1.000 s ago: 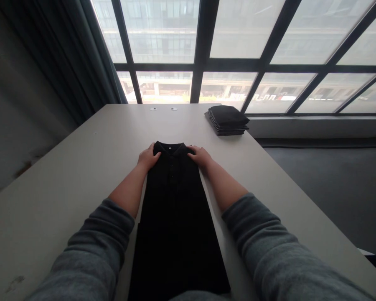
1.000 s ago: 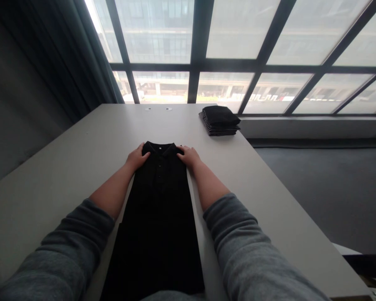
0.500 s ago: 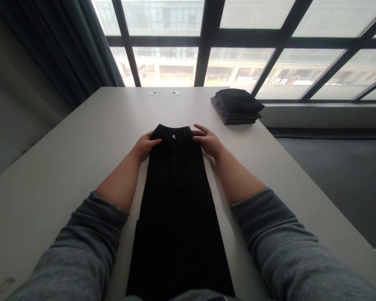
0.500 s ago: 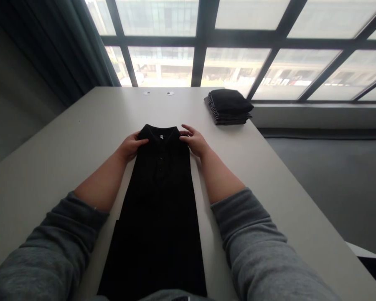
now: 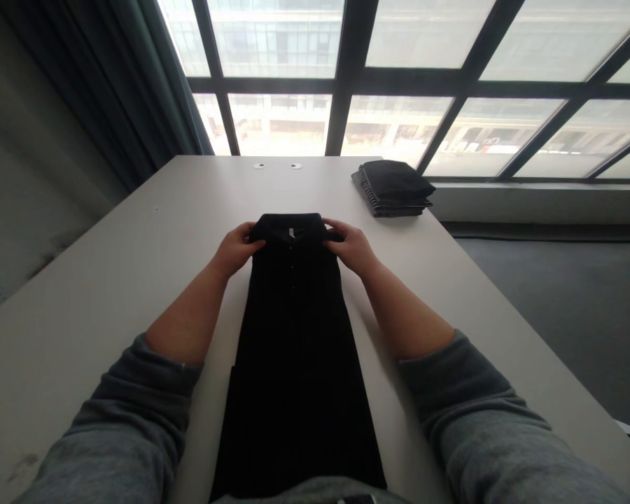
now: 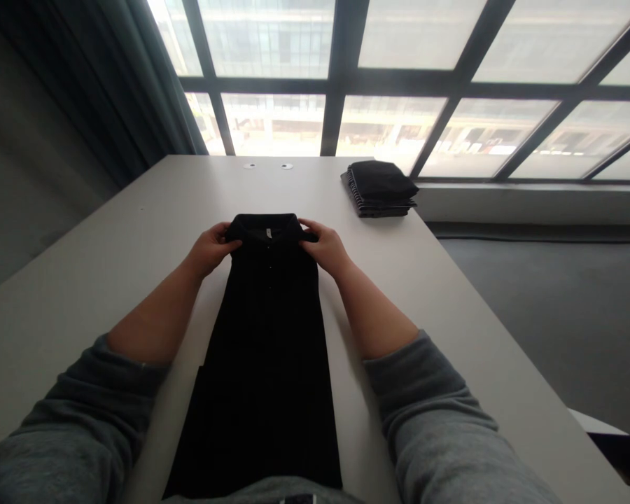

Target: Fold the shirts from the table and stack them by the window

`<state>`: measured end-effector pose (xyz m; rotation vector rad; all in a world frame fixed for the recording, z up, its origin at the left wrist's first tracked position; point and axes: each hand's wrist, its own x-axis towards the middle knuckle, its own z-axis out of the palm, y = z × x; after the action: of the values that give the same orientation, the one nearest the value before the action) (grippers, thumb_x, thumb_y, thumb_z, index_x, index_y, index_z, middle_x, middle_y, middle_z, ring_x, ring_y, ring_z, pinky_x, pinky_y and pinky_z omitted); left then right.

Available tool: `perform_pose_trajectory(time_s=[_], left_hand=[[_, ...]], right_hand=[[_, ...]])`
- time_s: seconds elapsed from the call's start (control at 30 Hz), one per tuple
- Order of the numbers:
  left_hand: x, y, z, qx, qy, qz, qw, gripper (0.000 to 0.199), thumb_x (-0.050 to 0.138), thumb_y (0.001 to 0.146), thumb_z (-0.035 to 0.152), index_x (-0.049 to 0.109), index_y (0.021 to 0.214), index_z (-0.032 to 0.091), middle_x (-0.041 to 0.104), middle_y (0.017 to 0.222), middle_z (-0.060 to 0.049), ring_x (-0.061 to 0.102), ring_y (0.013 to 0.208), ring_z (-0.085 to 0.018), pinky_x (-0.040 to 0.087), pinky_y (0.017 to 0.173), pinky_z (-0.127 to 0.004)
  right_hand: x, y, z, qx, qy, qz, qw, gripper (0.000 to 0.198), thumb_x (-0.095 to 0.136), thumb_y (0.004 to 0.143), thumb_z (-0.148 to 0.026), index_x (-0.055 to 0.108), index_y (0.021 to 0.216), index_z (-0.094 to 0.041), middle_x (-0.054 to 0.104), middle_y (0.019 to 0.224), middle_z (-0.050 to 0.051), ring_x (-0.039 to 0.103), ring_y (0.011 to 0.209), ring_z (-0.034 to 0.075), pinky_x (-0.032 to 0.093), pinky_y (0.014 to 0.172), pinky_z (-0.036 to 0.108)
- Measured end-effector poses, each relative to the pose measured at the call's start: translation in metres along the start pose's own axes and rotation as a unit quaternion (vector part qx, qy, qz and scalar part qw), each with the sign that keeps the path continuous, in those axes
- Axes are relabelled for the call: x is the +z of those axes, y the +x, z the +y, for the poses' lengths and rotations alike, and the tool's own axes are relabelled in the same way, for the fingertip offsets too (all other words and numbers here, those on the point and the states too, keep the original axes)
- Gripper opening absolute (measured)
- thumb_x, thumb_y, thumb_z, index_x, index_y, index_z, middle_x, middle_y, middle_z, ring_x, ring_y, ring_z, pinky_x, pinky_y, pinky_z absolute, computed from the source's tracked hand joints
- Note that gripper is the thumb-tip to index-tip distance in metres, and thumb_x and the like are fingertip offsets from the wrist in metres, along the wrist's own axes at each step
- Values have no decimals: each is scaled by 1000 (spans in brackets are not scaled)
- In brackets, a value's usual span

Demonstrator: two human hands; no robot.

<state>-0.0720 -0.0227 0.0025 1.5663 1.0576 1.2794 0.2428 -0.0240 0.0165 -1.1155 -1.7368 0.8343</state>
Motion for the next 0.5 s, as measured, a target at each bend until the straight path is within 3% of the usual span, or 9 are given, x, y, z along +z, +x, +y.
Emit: perform_pose_trajectory(time_s=[0.13, 0.27, 0.33, 0.5], left_hand=[[-5, -36, 17, 23, 78, -27, 996, 40, 84, 75, 43, 70, 104, 19, 74, 97, -5, 69, 94, -23, 57, 94, -41], [-7, -77, 35, 67, 188, -75, 977, 15, 72, 82, 33, 69, 90, 21, 74, 100, -6, 68, 94, -22, 56, 90, -37], [-7, -95, 39, 93, 228, -109, 963, 7, 65, 81, 24, 68, 86, 22, 74, 101, -6, 68, 96, -22, 56, 90, -36], [-8, -118, 34, 112, 339, -194, 914, 29, 51, 73, 11, 69, 90, 24, 73, 109, -5, 68, 101, -21, 56, 94, -36]], right_hand=[[-11, -39, -20, -69, -157, 5, 985, 63, 64, 85, -19, 63, 147, -22, 72, 112, 4, 67, 98, 17, 54, 101, 33], [-16, -76, -23, -135, -254, -83, 954, 35, 59, 88, -16, 77, 117, -20, 70, 111, 6, 66, 99, 17, 53, 95, 27], [-16, -90, -20, -143, -289, -119, 939, 32, 59, 87, -13, 77, 112, -20, 69, 110, 6, 66, 96, 16, 52, 91, 25], [-10, -110, -17, -99, -352, -195, 910, 42, 61, 82, -6, 73, 120, -20, 68, 113, 5, 66, 97, 17, 52, 91, 26]])
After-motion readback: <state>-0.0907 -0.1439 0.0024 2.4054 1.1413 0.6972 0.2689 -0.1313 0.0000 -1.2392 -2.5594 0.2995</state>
